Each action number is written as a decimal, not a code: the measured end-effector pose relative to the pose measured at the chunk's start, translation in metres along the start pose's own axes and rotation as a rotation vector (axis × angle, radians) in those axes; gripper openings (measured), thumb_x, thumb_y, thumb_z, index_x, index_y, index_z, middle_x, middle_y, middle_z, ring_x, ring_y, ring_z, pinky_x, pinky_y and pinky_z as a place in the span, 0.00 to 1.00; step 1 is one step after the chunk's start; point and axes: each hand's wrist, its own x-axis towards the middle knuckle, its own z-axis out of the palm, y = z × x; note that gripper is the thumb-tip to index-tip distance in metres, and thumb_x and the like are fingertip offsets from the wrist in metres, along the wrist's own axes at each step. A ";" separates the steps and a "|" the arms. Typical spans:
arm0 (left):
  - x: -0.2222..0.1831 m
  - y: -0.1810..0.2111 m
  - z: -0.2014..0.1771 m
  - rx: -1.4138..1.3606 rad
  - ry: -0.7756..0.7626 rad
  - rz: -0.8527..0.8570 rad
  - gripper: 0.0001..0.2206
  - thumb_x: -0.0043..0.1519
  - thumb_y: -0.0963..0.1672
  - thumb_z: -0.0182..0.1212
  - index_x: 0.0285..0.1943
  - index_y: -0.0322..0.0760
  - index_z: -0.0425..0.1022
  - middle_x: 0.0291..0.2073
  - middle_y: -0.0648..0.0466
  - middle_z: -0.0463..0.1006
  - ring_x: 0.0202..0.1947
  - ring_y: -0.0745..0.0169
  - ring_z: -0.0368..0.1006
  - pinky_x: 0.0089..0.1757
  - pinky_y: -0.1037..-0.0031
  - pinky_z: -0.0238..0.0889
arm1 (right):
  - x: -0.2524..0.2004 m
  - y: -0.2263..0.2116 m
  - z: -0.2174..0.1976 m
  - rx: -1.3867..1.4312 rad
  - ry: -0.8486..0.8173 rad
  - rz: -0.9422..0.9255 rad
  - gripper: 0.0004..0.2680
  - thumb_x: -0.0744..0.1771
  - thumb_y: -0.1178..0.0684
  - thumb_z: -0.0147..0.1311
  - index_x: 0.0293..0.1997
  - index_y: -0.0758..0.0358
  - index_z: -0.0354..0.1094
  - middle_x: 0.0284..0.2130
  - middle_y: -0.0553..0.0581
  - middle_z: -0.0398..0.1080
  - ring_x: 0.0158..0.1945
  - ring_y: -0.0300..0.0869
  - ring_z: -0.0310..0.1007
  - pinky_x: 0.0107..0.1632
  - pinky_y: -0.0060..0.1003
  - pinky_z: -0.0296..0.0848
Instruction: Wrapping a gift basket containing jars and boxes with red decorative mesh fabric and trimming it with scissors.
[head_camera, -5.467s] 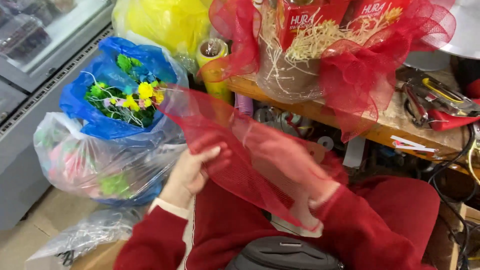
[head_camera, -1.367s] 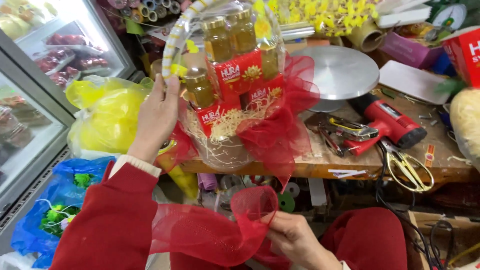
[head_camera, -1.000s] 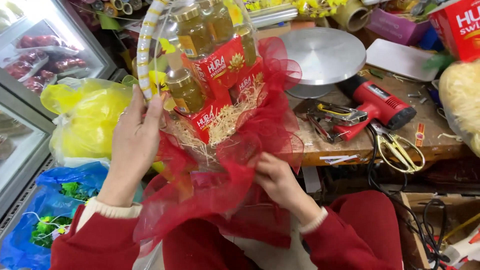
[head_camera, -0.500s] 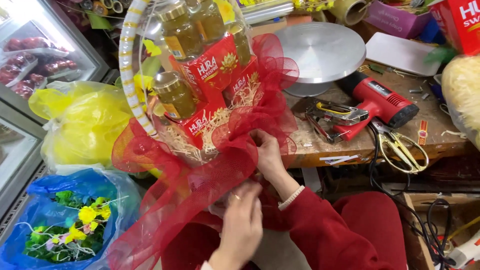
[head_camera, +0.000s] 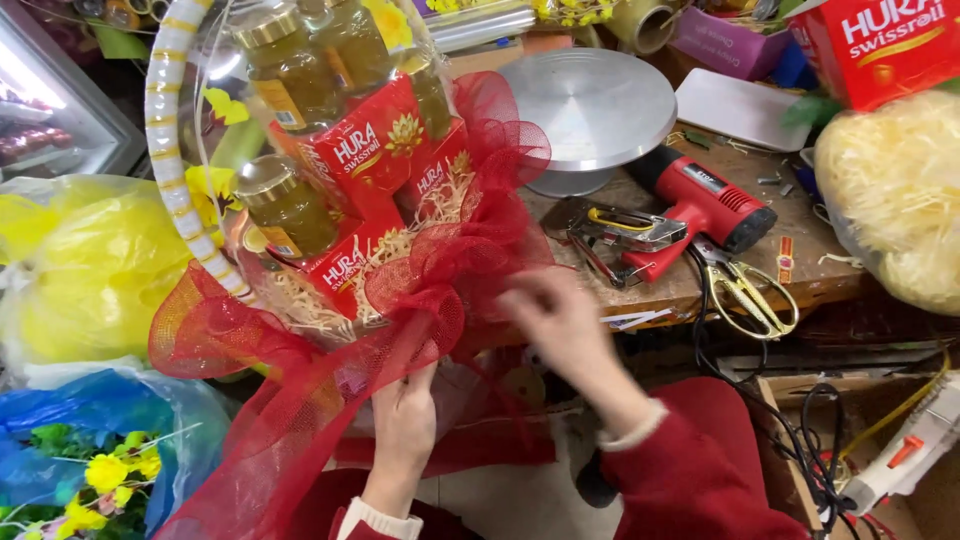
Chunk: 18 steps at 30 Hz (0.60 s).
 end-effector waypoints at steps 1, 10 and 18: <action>0.001 0.005 -0.001 0.001 -0.024 0.020 0.19 0.67 0.45 0.55 0.67 0.38 0.75 0.65 0.50 0.78 0.68 0.53 0.70 0.66 0.61 0.60 | 0.003 0.009 -0.021 -0.090 0.218 -0.192 0.08 0.65 0.52 0.63 0.46 0.56 0.78 0.42 0.50 0.81 0.45 0.38 0.80 0.51 0.33 0.75; -0.002 0.018 -0.004 0.009 -0.075 -0.046 0.19 0.67 0.46 0.52 0.67 0.41 0.76 0.65 0.52 0.77 0.69 0.53 0.69 0.67 0.60 0.57 | 0.107 0.031 -0.087 -1.416 -0.222 0.193 0.33 0.63 0.18 0.52 0.64 0.56 0.65 0.61 0.61 0.69 0.67 0.56 0.61 0.68 0.53 0.57; -0.003 0.005 -0.006 0.090 -0.041 -0.010 0.19 0.67 0.47 0.54 0.65 0.41 0.77 0.63 0.52 0.80 0.66 0.53 0.71 0.65 0.61 0.59 | 0.010 -0.038 -0.109 -0.690 -0.024 0.345 0.20 0.59 0.39 0.59 0.53 0.50 0.73 0.40 0.57 0.79 0.38 0.51 0.78 0.41 0.47 0.71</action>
